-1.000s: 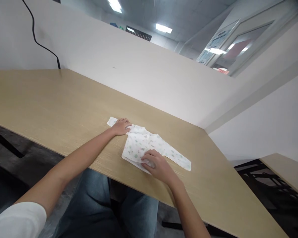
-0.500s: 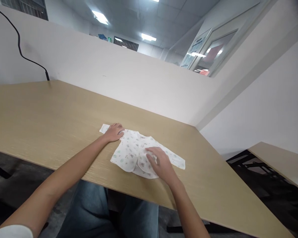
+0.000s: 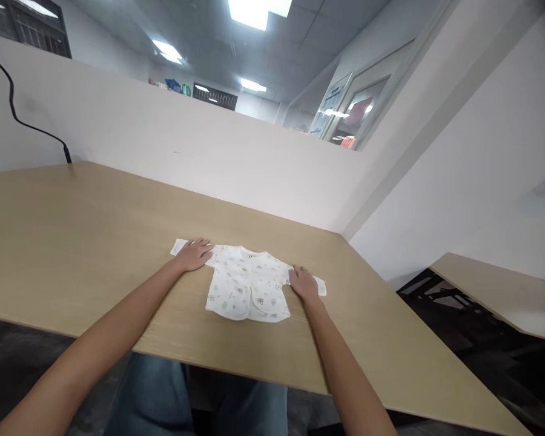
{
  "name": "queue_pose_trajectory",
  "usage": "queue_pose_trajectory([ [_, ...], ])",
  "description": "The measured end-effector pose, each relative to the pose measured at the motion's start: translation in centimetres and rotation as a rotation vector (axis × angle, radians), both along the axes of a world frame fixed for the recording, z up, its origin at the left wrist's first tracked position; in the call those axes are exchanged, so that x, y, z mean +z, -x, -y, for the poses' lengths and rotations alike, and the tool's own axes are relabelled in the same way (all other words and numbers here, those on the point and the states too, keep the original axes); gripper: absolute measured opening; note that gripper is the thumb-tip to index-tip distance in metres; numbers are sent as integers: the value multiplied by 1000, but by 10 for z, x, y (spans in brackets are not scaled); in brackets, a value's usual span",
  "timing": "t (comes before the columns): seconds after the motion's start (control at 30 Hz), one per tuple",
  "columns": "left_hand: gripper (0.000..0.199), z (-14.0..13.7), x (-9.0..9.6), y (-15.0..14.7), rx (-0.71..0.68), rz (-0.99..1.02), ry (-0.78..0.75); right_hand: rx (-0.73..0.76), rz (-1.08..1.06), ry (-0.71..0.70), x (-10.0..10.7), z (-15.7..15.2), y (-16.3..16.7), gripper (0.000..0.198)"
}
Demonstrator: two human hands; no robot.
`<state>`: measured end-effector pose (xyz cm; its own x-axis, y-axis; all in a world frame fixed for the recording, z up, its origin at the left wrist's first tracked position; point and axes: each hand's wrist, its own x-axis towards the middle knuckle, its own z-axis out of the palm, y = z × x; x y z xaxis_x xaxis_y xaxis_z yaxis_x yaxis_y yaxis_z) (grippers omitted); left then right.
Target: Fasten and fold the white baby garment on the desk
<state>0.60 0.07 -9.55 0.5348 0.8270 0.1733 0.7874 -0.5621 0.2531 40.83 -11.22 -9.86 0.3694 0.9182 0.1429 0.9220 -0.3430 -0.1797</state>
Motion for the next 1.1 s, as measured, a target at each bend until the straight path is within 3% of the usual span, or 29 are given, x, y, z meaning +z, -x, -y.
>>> queue_pose_trajectory([
  [0.07,51,-1,2,0,9,27,-106,-46,-2,-70,5,-10,1,55],
  [0.17,47,5,3,-7,-1,43,-157,41,12,-162,2,-13,11,54],
  [0.3,60,15,-4,-15,100,-61,-28,170,-16,-38,-10,-3,26,57],
  [0.4,65,14,-7,-11,142,-113,79,154,-33,69,-13,3,17,60],
  [0.5,65,6,-6,-4,150,-109,105,88,-86,65,-6,5,-4,59],
  [0.57,64,2,-5,-1,151,-91,75,78,-144,-32,4,9,-11,55],
  [0.7,59,3,-5,-4,137,-25,-61,332,-342,-309,36,29,18,39],
  [0.77,55,6,-6,-9,112,10,-112,552,-436,-267,50,42,46,33],
  [0.87,54,10,-8,-15,94,30,-102,831,-383,-149,56,57,84,23],
  [0.97,58,10,-11,-17,107,1,-32,917,-275,-72,50,63,102,17],
  [1.1,62,7,-12,-17,99,-27,14,911,-205,-38,40,62,106,11],
])
